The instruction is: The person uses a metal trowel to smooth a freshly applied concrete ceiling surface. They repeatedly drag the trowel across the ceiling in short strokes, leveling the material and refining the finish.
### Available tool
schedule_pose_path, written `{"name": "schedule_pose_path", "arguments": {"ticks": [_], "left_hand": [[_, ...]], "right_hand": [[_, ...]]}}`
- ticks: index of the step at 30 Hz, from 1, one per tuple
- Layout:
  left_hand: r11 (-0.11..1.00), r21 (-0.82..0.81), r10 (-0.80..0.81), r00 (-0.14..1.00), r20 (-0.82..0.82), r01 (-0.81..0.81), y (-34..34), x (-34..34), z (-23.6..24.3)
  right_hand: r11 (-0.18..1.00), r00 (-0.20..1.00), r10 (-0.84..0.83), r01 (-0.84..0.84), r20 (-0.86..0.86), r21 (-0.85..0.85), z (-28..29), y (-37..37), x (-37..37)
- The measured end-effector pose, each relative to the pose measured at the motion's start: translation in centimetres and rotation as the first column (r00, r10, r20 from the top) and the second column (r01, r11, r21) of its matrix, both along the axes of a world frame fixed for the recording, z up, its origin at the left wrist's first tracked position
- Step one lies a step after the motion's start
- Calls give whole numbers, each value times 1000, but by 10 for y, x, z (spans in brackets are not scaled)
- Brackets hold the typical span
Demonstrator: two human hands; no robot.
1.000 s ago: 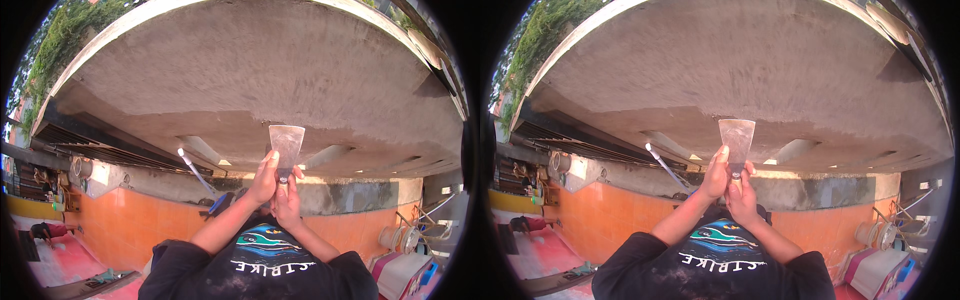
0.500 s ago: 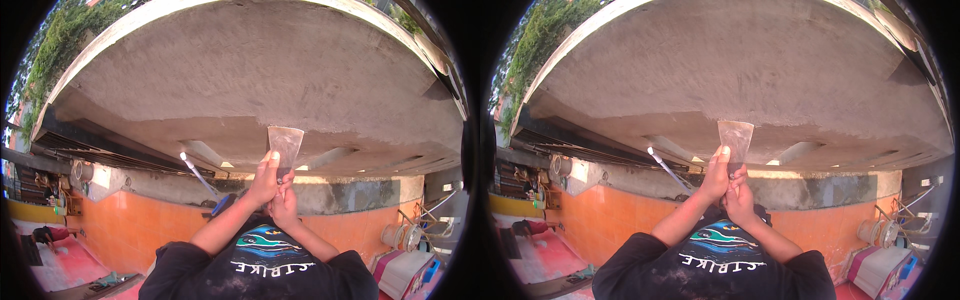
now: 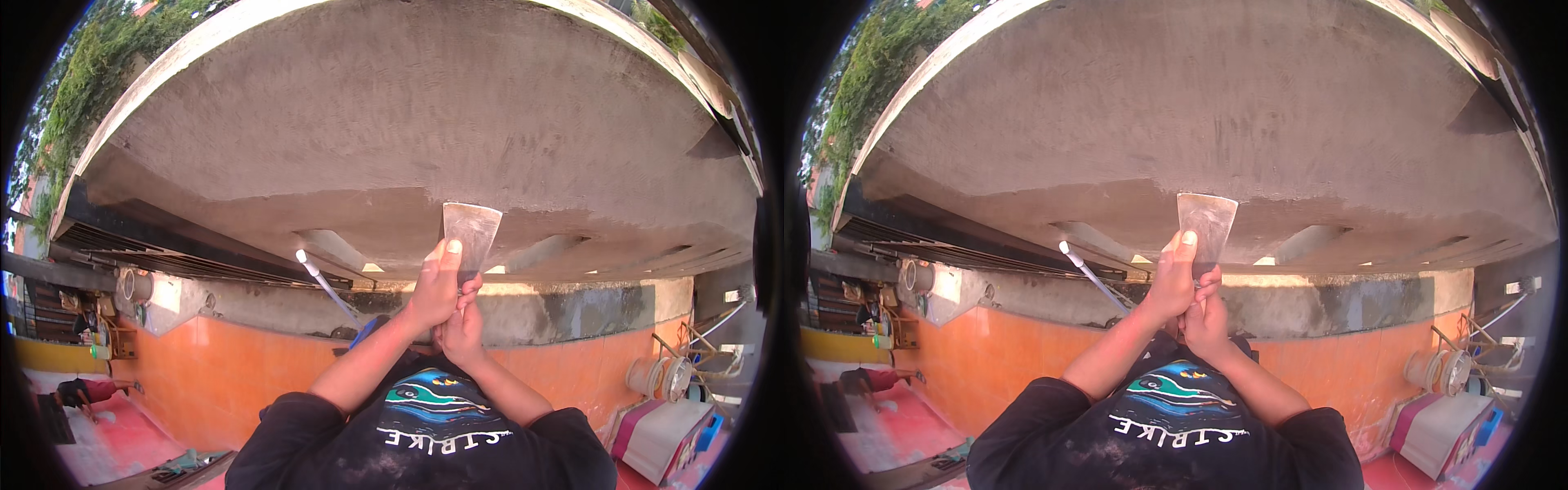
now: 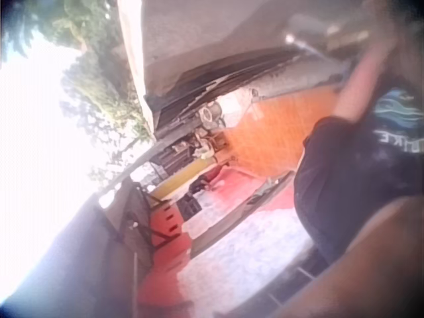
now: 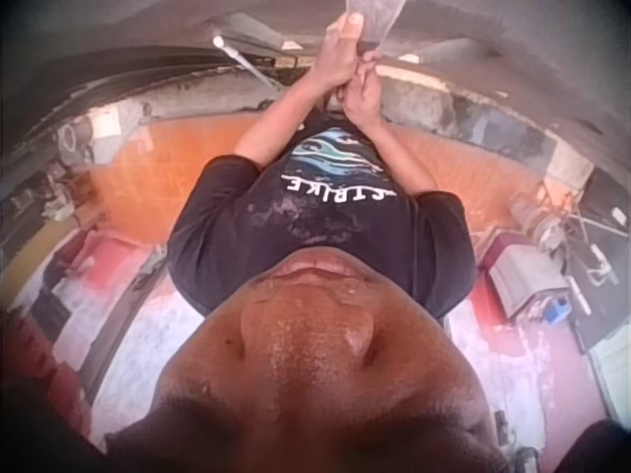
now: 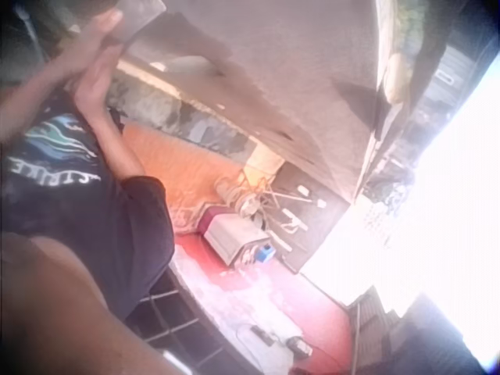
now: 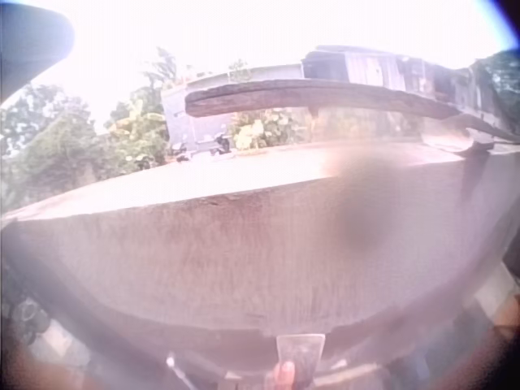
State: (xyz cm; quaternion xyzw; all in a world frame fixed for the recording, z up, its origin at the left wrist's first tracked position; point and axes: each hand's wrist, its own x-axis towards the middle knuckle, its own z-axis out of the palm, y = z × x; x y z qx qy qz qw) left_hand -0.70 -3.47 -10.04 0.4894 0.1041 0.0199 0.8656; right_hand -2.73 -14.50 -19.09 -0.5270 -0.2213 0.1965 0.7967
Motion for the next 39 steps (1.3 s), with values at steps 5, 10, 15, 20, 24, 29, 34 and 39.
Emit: {"name": "schedule_pose_path", "arguments": {"ticks": [5,10,15,20,24,29,34,39], "left_hand": [[993,115,21,997,73,-30,-1,9,-14],[996,80,25,995,92,-33,-4,8,-23],[994,107,29,996,86,-38,-2,7,-23],[990,138,13,1000,16,-15,5,7,-9],[993,119,7,1000,23,-10,13,15,31],[977,209,-73,974,215,28,20,25,73],[976,207,-72,997,30,64,5,1,42],[988,151,-35,997,-63,44,3,-3,7]], "right_hand": [[999,999,37,-37,-40,0,-9,0,17],[994,991,78,-87,-111,-73,-12,-6,19],[997,989,76,-75,-126,15,-15,-3,13],[999,988,28,-30,-153,-14,-7,11,8],[993,1000,-20,22,-14,113,24,28,18],[990,997,80,-81,14,114,61,20,41],[988,987,143,-139,-78,60,48,-1,8],[993,988,119,-119,-101,13,22,-2,-2]]}}
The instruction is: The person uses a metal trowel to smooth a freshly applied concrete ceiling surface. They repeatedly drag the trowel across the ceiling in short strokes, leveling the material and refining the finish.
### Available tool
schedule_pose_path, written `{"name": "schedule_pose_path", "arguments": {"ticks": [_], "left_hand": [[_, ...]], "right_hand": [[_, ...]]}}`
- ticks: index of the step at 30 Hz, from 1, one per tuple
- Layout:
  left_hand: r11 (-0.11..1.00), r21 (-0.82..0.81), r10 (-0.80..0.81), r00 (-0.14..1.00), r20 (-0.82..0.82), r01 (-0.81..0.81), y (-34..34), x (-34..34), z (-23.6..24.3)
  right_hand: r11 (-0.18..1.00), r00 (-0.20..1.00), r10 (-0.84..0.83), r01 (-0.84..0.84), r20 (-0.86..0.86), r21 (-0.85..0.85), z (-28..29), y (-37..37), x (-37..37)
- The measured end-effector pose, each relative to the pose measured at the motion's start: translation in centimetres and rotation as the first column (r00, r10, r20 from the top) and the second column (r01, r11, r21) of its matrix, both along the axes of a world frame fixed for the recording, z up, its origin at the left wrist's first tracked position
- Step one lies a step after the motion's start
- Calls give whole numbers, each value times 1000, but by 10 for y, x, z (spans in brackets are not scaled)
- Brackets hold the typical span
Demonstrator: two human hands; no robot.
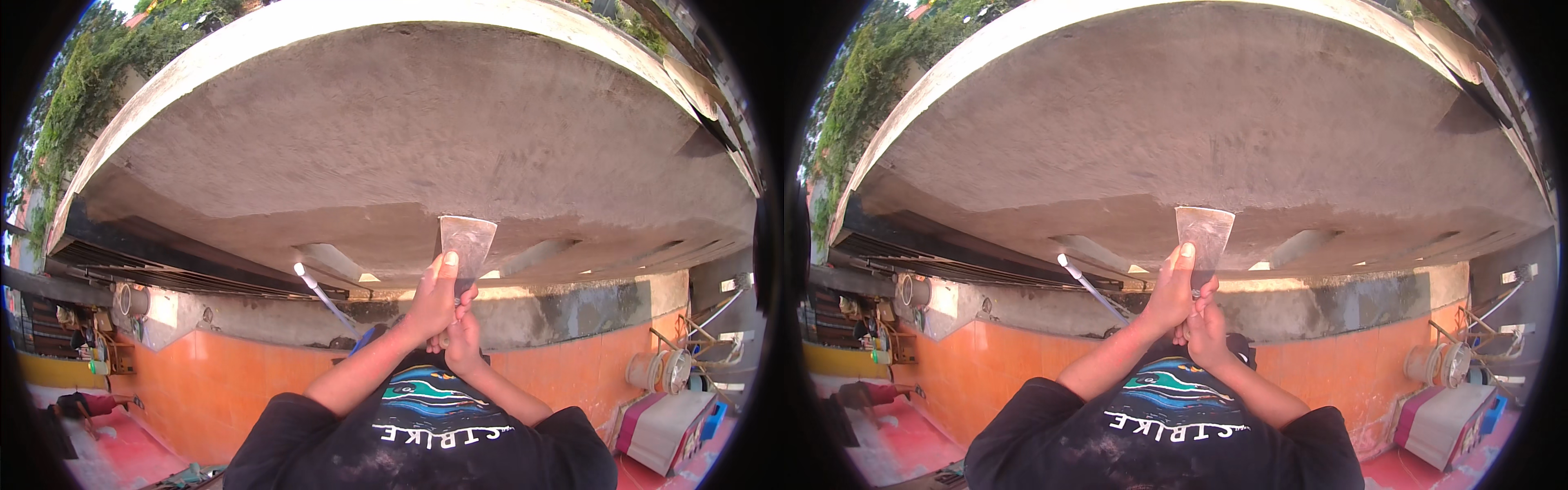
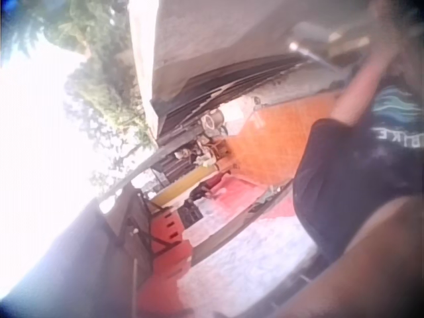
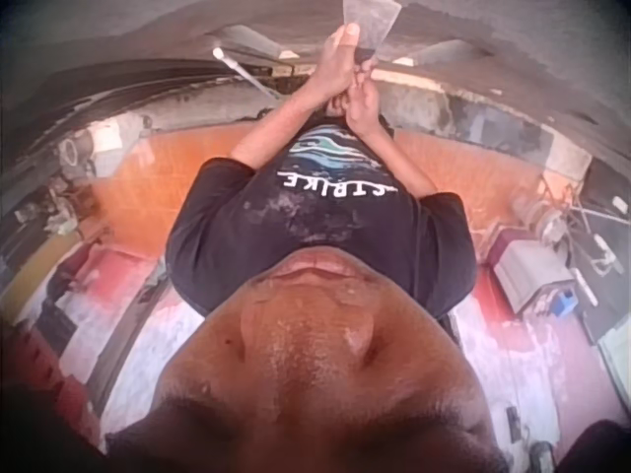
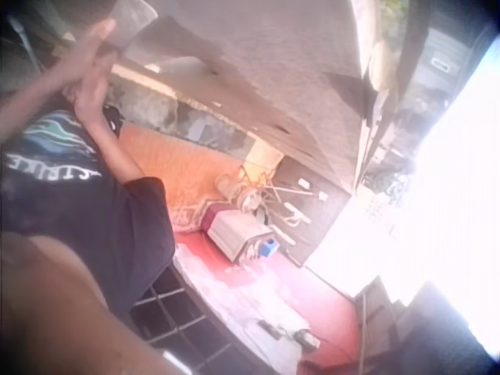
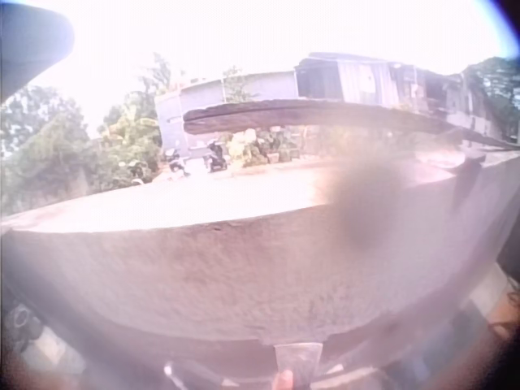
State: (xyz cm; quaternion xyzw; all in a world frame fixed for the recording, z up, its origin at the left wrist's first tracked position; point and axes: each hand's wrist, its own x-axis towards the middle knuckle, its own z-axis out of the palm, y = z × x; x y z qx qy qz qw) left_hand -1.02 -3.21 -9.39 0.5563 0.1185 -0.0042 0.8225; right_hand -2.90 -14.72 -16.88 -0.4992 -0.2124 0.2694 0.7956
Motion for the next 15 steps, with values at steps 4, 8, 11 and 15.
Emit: {"name": "schedule_pose_path", "arguments": {"ticks": [4,8,11,15], "left_hand": [[1000,-12,13,1000,7,-13,1,2,-2],[1000,-15,7,1000,-2,-7,-1,3,-1],[1000,20,13,1000,-8,-13,0,4,-3],[999,47,-16,1000,-20,17,2,4,-4]], "right_hand": [[1000,1000,-14,14,-24,3,-3,2,1],[998,998,-54,53,-46,-17,0,3,-2],[996,992,-85,87,-90,22,-2,5,-3],[984,989,-96,112,-116,140,-7,10,-4]]}}
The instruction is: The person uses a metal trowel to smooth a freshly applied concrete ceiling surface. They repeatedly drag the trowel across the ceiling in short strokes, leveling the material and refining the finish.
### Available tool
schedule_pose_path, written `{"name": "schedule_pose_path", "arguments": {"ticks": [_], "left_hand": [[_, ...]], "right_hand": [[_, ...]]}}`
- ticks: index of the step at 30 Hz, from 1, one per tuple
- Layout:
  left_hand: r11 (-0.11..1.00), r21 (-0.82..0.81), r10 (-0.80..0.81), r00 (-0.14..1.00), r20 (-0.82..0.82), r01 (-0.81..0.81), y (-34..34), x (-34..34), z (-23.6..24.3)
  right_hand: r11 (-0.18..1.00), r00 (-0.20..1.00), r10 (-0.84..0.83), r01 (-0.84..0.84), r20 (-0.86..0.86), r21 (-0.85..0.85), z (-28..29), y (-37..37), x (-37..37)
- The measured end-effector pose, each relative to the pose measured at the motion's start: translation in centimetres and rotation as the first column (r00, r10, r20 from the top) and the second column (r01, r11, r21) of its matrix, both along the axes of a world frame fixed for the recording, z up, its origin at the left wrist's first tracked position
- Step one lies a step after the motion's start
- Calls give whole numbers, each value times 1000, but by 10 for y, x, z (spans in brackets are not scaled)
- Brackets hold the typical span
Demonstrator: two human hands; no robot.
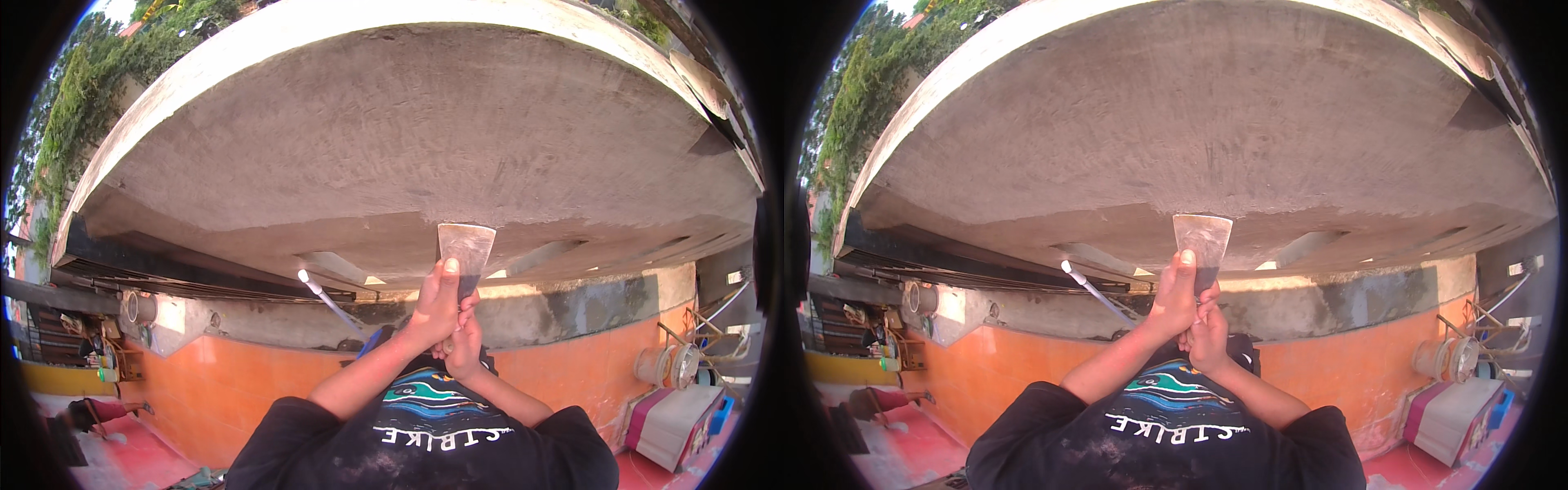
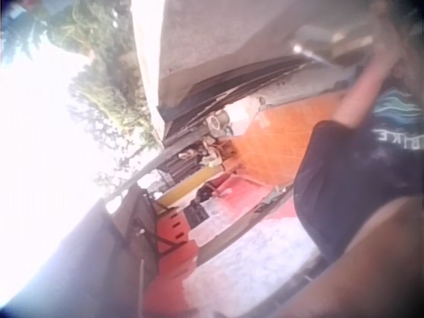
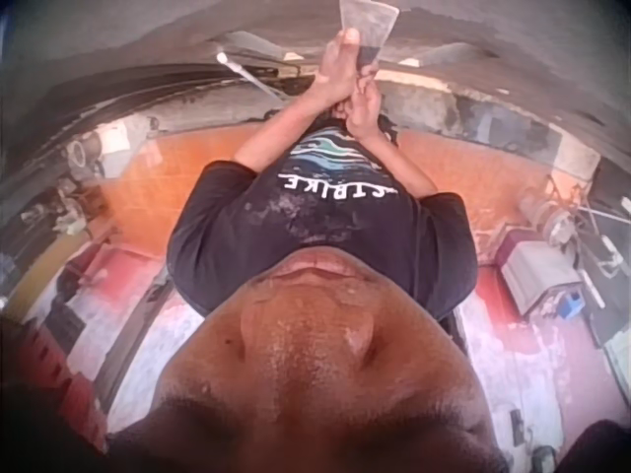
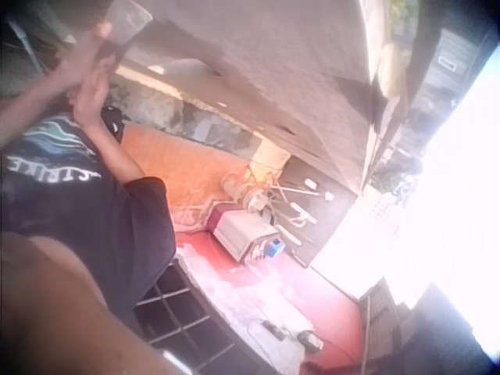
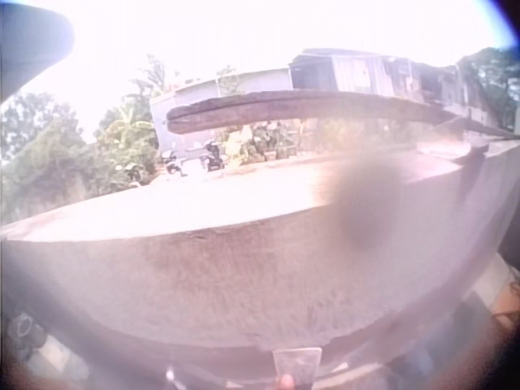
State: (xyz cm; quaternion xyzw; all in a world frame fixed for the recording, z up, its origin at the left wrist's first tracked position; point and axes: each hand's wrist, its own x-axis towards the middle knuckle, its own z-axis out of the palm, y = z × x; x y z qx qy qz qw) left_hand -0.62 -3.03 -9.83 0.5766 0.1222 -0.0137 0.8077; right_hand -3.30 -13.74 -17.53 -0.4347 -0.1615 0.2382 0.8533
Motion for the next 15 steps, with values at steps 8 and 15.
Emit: {"name": "schedule_pose_path", "arguments": {"ticks": [8,15], "left_hand": [[1000,-15,19,1000,-11,-19,0,3,3],[986,164,-3,999,-55,12,7,1,2]], "right_hand": [[994,991,-108,107,-74,-19,-4,11,-1],[980,978,-199,200,-68,-1,-1,24,-3]]}}
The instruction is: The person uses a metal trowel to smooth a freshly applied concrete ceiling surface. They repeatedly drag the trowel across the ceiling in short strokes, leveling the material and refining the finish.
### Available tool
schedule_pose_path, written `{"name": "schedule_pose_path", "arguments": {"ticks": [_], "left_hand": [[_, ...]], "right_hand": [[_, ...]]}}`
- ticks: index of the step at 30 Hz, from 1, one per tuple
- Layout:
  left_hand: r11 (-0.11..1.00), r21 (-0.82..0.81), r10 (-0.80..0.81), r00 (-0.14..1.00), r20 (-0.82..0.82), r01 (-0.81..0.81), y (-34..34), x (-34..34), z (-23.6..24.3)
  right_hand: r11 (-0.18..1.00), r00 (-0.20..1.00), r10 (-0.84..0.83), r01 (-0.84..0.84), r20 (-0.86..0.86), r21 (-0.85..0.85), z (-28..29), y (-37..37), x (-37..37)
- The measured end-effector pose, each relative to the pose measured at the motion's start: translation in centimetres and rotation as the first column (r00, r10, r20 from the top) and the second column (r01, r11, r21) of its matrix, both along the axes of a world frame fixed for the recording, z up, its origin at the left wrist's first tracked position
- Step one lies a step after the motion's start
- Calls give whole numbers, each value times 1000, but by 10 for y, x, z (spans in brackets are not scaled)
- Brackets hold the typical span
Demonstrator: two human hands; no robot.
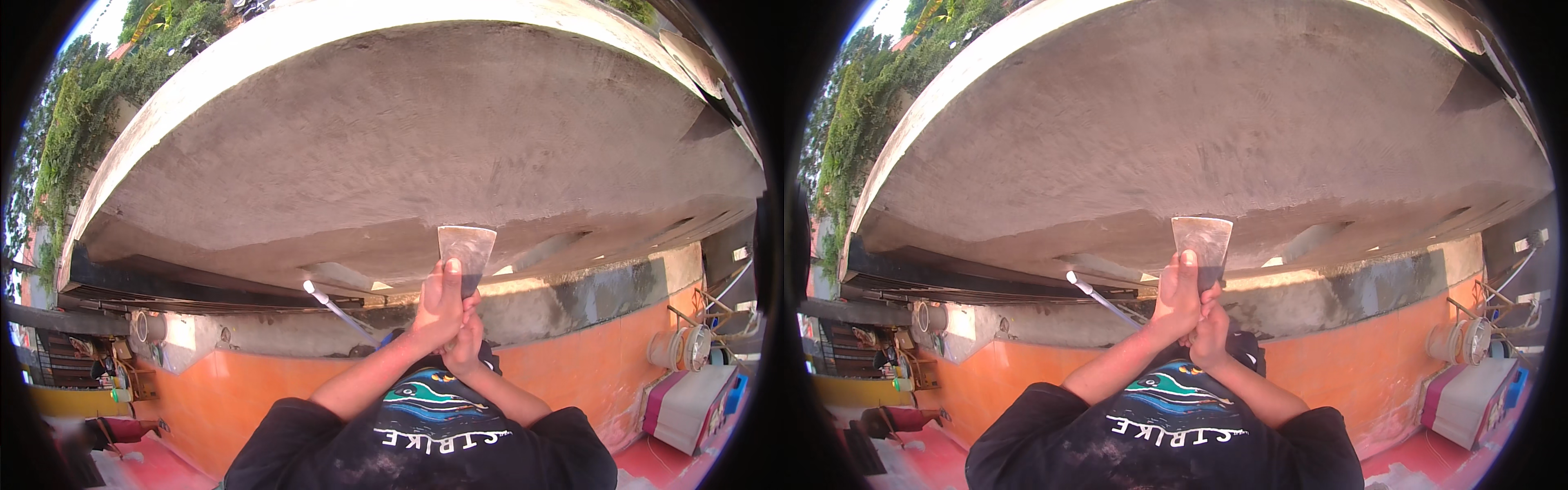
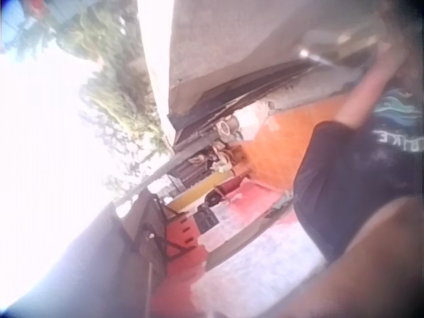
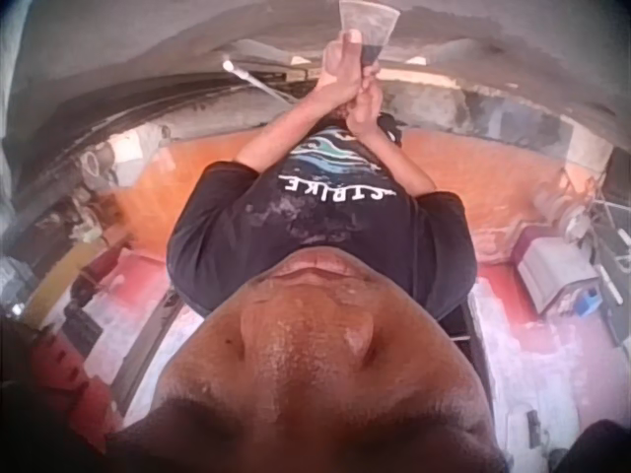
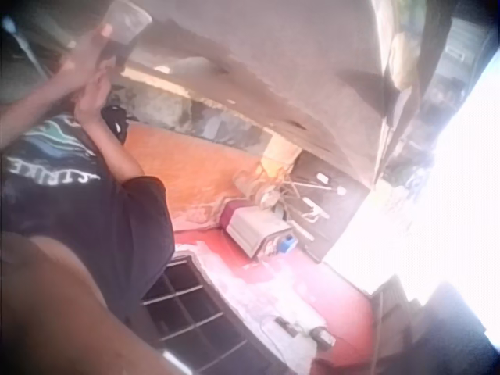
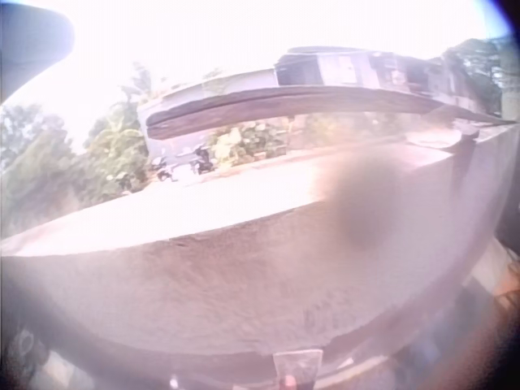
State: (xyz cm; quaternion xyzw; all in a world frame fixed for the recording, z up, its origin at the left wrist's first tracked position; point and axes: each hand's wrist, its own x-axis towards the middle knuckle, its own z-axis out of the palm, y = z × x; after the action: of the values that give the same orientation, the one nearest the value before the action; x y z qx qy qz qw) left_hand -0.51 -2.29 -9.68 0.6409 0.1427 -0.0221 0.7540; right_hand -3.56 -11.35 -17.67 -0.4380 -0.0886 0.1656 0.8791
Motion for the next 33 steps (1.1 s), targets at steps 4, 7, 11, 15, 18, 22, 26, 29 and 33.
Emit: {"name": "schedule_pose_path", "arguments": {"ticks": [4,7,11,15,18,22,26,29,33], "left_hand": [[997,6,71,992,103,-72,-2,2,8],[989,-25,150,975,166,-148,1,11,25],[991,-118,97,918,385,-55,-1,12,46],[997,-72,40,993,108,-32,-13,-4,34],[989,-111,109,993,49,-103,-12,-9,11],[980,-160,139,985,105,-122,-6,-7,-5],[989,-91,122,991,63,-116,-5,-3,-3],[992,-34,122,991,55,-120,-5,-1,-2],[997,4,77,997,18,-77,2,0,1]], "right_hand": [[998,999,45,-45,-11,47,3,5,6],[994,990,80,-87,117,60,11,8,23],[997,984,70,-72,163,11,22,5,30],[999,990,27,-32,140,27,16,-5,2],[987,991,132,-134,32,87,3,-11,-6],[982,987,161,-158,-21,103,-6,-7,-5],[989,990,129,-124,-50,85,-6,-2,-4],[992,992,123,-122,-25,42,-7,0,-5],[993,991,120,-119,-59,20,-6,7,-11]]}}
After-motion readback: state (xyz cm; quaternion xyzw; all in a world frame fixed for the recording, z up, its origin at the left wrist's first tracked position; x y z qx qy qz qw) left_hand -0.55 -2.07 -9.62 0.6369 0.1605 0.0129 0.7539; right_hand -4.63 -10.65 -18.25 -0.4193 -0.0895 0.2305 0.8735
